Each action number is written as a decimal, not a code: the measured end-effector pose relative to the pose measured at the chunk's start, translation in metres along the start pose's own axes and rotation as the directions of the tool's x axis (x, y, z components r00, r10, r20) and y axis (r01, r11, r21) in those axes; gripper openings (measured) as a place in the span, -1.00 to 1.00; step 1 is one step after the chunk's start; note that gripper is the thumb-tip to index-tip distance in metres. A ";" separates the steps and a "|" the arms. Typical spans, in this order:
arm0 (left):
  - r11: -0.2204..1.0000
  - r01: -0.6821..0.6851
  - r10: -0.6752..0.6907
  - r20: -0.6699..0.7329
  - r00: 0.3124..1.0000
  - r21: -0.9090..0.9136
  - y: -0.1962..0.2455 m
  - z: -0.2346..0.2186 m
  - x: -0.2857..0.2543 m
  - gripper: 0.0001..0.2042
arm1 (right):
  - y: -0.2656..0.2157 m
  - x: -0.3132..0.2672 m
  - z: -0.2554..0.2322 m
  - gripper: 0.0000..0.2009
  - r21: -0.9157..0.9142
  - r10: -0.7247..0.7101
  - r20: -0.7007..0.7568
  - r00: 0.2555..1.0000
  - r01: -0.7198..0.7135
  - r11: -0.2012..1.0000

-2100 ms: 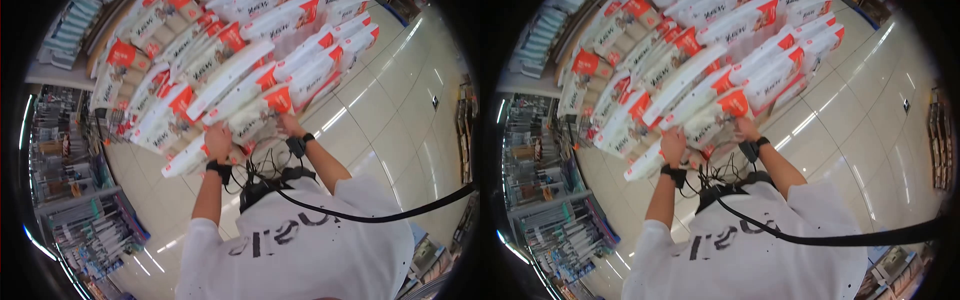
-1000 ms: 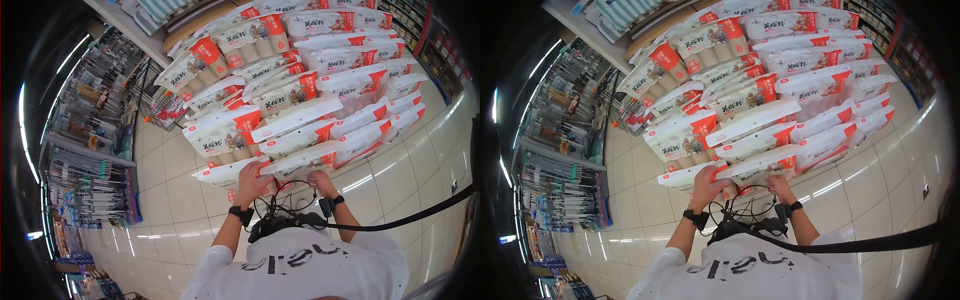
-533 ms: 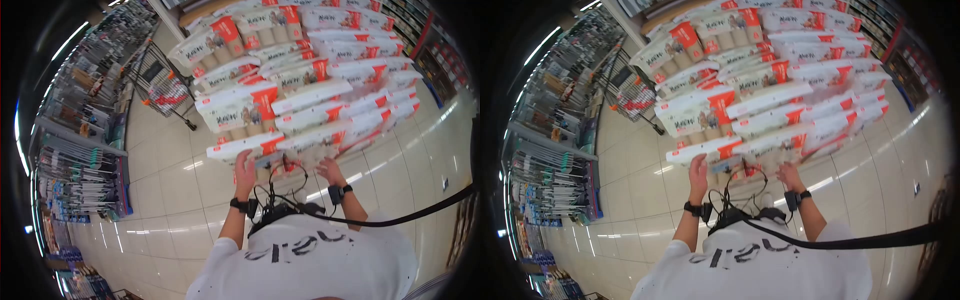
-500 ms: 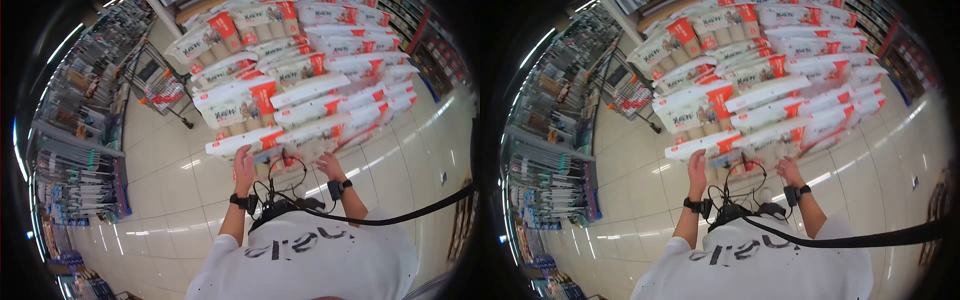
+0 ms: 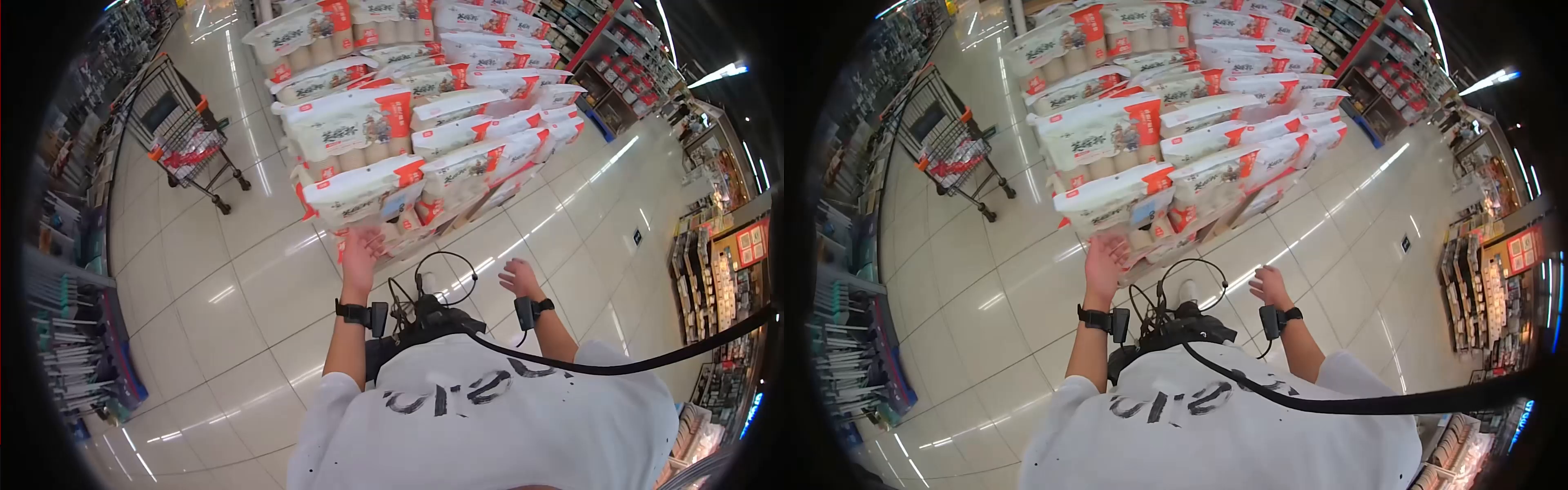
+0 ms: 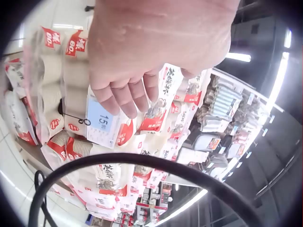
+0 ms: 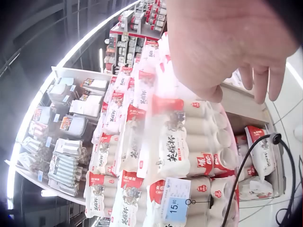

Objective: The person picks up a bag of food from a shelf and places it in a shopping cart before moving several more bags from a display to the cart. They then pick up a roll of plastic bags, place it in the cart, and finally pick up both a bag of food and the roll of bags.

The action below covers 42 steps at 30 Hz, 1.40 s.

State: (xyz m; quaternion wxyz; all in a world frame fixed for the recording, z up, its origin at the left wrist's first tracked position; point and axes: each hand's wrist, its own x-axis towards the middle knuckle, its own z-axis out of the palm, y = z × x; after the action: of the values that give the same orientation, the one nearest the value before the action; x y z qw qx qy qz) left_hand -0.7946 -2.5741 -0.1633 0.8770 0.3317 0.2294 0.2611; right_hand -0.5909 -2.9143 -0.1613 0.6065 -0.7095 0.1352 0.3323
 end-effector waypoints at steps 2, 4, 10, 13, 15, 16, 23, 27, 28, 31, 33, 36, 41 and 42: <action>0.996 0.022 -0.020 0.032 0.999 -0.083 0.013 -0.026 -0.025 -0.53 | 0.040 0.017 -0.003 -0.44 -0.080 0.007 0.139 0.990 0.005 0.997; 0.997 -0.010 0.011 0.013 1.000 -0.071 0.027 -0.056 -0.044 -0.53 | 0.087 0.060 -0.014 -0.46 -0.441 -0.173 0.427 0.887 0.371 0.817; 0.997 -0.052 0.063 -0.217 0.974 0.056 0.077 -0.130 -0.100 -0.53 | 0.120 0.075 0.084 -0.63 -0.082 0.235 0.447 0.863 -0.223 0.971; 0.992 -0.053 0.087 -0.326 0.941 0.110 0.093 -0.171 -0.118 -0.54 | 0.105 0.025 0.152 -0.60 -0.378 0.302 0.393 0.868 -0.147 0.914; 0.990 -0.048 0.097 -0.386 0.917 0.136 0.105 -0.197 -0.129 -0.54 | 0.106 0.007 0.199 -0.56 -0.171 0.484 0.283 0.828 -0.452 0.875; 0.992 -0.035 0.085 -0.426 0.900 0.125 0.112 -0.211 -0.134 -0.54 | 0.115 0.012 0.217 -0.55 -0.199 0.542 0.327 0.774 -0.504 0.840; 0.990 -0.003 0.090 -0.618 0.781 0.141 0.199 -0.328 -0.154 -0.56 | 0.178 0.020 0.371 -0.56 -0.349 0.681 0.308 0.665 -0.587 0.731; 0.991 -0.065 0.127 -0.722 0.681 0.114 0.272 -0.406 -0.165 -0.59 | 0.197 0.025 0.481 -0.59 -0.313 0.735 0.268 0.623 -0.666 0.677; 0.983 -0.079 0.178 -0.732 0.658 0.168 0.299 -0.416 -0.169 -0.58 | 0.192 0.019 0.511 -0.58 -0.347 0.697 0.348 0.627 -0.604 0.717; 0.928 -0.127 0.359 -0.751 0.555 0.350 0.371 -0.442 -0.185 -0.56 | 0.178 0.020 0.604 -0.41 -0.460 0.696 0.391 0.602 -0.527 0.714; 0.917 -0.204 0.398 -0.796 0.456 0.342 0.410 -0.452 -0.193 -0.56 | 0.148 0.005 0.665 -0.40 -0.481 0.668 0.422 0.612 -0.473 0.738; 0.896 -0.239 0.440 -0.828 0.348 0.375 0.447 -0.479 -0.205 -0.52 | 0.126 0.016 0.753 -0.41 -0.535 0.659 0.448 0.604 -0.409 0.739; 0.870 -0.270 0.465 -0.868 0.171 0.413 0.492 -0.578 -0.218 -0.50 | 0.098 0.024 0.895 -0.42 -0.406 0.538 0.501 0.678 -0.365 0.838; 0.869 -0.273 0.461 -0.876 0.141 0.414 0.503 -0.604 -0.212 -0.50 | 0.092 0.025 0.920 -0.43 -0.333 0.494 0.510 0.704 -0.368 0.868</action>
State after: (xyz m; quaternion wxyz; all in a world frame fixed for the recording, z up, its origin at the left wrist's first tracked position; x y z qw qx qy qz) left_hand -1.4570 -2.1009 -0.1697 0.4299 0.2145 0.6449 0.5944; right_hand -0.9102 -2.0552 -0.2875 0.4459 -0.5808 0.0714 0.6773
